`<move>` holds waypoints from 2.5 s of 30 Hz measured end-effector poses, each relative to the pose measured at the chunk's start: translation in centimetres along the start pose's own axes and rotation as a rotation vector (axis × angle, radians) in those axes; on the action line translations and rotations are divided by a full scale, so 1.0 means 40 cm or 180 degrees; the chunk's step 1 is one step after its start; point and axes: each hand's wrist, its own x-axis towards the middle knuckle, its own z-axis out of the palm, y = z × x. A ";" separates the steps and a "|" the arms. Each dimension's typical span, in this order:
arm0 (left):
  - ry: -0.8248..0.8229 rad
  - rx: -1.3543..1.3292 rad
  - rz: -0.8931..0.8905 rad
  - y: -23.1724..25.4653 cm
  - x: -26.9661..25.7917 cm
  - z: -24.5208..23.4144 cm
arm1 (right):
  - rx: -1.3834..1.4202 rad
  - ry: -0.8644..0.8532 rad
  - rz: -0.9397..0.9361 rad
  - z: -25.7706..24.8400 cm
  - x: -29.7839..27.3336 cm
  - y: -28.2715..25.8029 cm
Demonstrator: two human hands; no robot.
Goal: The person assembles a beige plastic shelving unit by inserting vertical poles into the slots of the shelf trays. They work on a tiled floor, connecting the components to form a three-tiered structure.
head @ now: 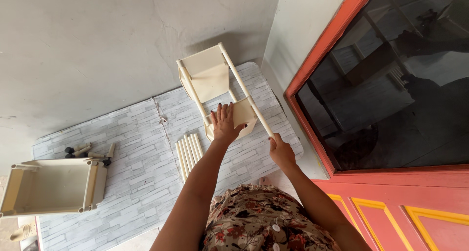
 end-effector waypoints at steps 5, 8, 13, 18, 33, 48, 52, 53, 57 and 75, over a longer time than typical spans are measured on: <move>-0.0045 0.0021 0.0000 -0.005 0.004 -0.003 | 0.0753 -0.0579 0.0272 -0.014 0.020 0.008; -0.0058 0.0013 0.0006 -0.005 0.009 0.001 | 0.2216 -0.1286 0.0563 -0.040 0.042 0.027; -0.0071 0.0042 0.0041 -0.010 0.010 0.012 | 0.3655 -0.1934 0.1047 -0.095 0.026 0.020; -0.0089 0.0065 0.0063 -0.011 0.014 0.011 | 0.4208 -0.2427 0.0849 -0.092 0.005 0.012; -0.0151 0.0053 0.0014 -0.002 0.011 0.004 | 0.2725 -0.1317 0.0603 -0.019 0.024 0.061; -0.0213 0.0124 0.0054 -0.013 0.025 0.019 | 0.0094 0.0115 0.0176 0.015 -0.031 -0.013; -0.0233 0.0044 0.0053 -0.011 0.019 0.007 | 0.1000 -0.0069 0.0013 0.034 0.012 0.063; -0.0219 0.0048 0.0078 -0.011 0.019 0.003 | 0.1347 -0.0300 0.0133 0.034 0.022 0.076; -0.0161 -0.0007 0.0151 -0.010 0.011 -0.012 | 0.2253 -0.0973 0.0476 0.011 0.033 0.075; -0.0178 0.0071 0.0094 -0.013 0.025 0.012 | 0.1341 0.0649 0.0050 0.024 -0.019 0.005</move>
